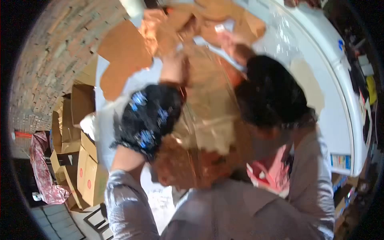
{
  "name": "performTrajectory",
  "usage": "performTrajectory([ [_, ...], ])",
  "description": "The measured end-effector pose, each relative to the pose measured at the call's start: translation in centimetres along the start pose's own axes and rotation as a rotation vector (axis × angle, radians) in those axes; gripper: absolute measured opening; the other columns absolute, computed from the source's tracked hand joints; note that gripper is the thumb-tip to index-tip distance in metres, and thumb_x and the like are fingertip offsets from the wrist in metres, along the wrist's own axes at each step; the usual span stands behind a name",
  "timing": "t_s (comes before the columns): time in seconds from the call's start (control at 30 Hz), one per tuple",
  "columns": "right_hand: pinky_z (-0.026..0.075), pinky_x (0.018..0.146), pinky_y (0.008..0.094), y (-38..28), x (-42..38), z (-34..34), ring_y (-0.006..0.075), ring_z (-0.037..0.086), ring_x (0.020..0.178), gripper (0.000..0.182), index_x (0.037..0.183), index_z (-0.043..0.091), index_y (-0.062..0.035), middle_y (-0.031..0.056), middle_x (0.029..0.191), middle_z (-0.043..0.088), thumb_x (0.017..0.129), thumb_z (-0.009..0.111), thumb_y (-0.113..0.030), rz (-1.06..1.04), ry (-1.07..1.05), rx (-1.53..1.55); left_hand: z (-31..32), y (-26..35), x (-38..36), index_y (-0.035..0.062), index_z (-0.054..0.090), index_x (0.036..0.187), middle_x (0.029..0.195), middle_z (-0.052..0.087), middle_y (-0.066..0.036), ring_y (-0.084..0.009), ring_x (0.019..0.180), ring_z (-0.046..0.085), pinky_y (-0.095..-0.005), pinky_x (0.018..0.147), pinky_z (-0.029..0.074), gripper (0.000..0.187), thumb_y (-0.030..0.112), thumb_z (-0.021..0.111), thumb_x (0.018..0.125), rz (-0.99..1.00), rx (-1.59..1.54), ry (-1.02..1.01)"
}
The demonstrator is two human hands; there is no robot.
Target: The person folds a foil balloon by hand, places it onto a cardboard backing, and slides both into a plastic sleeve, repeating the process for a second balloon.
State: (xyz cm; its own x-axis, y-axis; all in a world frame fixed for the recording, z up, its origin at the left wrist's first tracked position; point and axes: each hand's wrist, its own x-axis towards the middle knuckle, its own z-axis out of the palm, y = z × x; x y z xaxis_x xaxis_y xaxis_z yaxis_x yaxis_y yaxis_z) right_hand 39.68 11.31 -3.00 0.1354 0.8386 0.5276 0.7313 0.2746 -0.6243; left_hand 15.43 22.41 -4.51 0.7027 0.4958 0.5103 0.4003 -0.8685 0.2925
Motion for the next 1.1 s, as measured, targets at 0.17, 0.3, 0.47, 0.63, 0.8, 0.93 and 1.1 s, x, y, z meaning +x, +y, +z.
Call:
performTrajectory([
  [0.17,0.044,0.069,0.0216,-9.1,-3.7,-5.3,0.0057,0.052,0.077,0.028,0.104,0.065,-0.0051,-0.0038,0.087,0.059,0.097,0.058,-0.032,0.368,-0.158,0.198,-3.1,1.1,-0.9,0.0062,0.065,0.111,0.108,0.059,-0.018,-0.0361,0.1,0.06,-0.0405,0.088,0.049,0.03,-0.003,0.057,0.083,0.056,-0.138,0.069],
  [0.3,0.049,0.076,0.0264,-15.9,-11.6,-8.0,0.0115,0.059,0.084,0.024,0.106,0.063,-0.0024,0.0025,0.094,0.064,0.1,0.056,-0.024,0.396,-0.132,0.027,-8.0,5.7,-5.4,0.0057,0.06,0.123,0.116,0.059,-0.016,-0.0336,0.104,0.062,-0.0381,0.09,0.049,0.031,0.003,0.058,0.092,-0.05,-0.304,-0.162],
  [0.47,0.05,0.083,0.0352,-20.6,-23.9,-6.7,0.0284,0.064,0.093,0.02,0.11,0.064,-0.004,0.0124,0.106,0.065,0.09,0.061,-0.007,0.199,0.007,-0.302,-12.7,16.8,-15.1,0.0018,0.046,0.14,0.141,0.047,-0.023,-0.0435,0.133,0.041,-0.0493,0.11,0.034,0.061,0.026,0.067,0.088,0.23,-0.189,-0.356],
  [0.63,0.048,0.093,0.0421,-21.9,-28.7,-3.2,0.0313,0.059,0.105,0.025,0.109,0.063,-0.0063,0.0101,0.109,0.063,0.084,0.065,-0.008,0.226,0.176,-0.525,-10.5,21.9,-19.4,0.0095,0.042,0.145,0.148,0.04,-0.018,-0.0415,0.139,0.034,-0.0526,0.112,0.028,0.068,0.035,0.067,0.086,0.254,0.022,-0.43],
  [0.8,0.047,0.091,0.0405,-20.8,-30.0,-2.4,0.0294,0.059,0.103,0.028,0.11,0.064,-0.0063,0.0078,0.113,0.063,0.082,0.067,-0.005,0.191,0.26,-0.546,-9.5,21.7,-20.1,0.0112,0.039,0.147,0.153,0.036,-0.015,-0.0374,0.141,0.032,-0.0529,0.113,0.028,0.062,0.034,0.059,0.093,0.241,0.069,-0.476],
  [0.93,0.047,0.09,0.0402,-20.3,-30.0,-2.2,0.0283,0.059,0.102,0.029,0.109,0.064,-0.0065,0.0066,0.113,0.063,0.081,0.068,-0.004,0.189,0.28,-0.524,-9.9,21.9,-19.9,0.0106,0.039,0.147,0.153,0.035,-0.015,-0.0386,0.142,0.031,-0.0536,0.114,0.026,0.06,0.033,0.057,0.095,0.228,0.044,-0.517],
  [1.1,0.047,0.09,0.0395,-20.4,-30.0,-2.1,0.0283,0.059,0.103,0.03,0.107,0.064,-0.0055,0.0071,0.113,0.063,0.078,0.07,-0.005,0.186,0.291,-0.515,-10.1,21.4,-19.4,0.0099,0.039,0.147,0.154,0.034,-0.016,-0.04,0.142,0.031,-0.054,0.113,0.026,0.06,0.032,0.058,0.095,0.202,-0.027,-0.546],
])
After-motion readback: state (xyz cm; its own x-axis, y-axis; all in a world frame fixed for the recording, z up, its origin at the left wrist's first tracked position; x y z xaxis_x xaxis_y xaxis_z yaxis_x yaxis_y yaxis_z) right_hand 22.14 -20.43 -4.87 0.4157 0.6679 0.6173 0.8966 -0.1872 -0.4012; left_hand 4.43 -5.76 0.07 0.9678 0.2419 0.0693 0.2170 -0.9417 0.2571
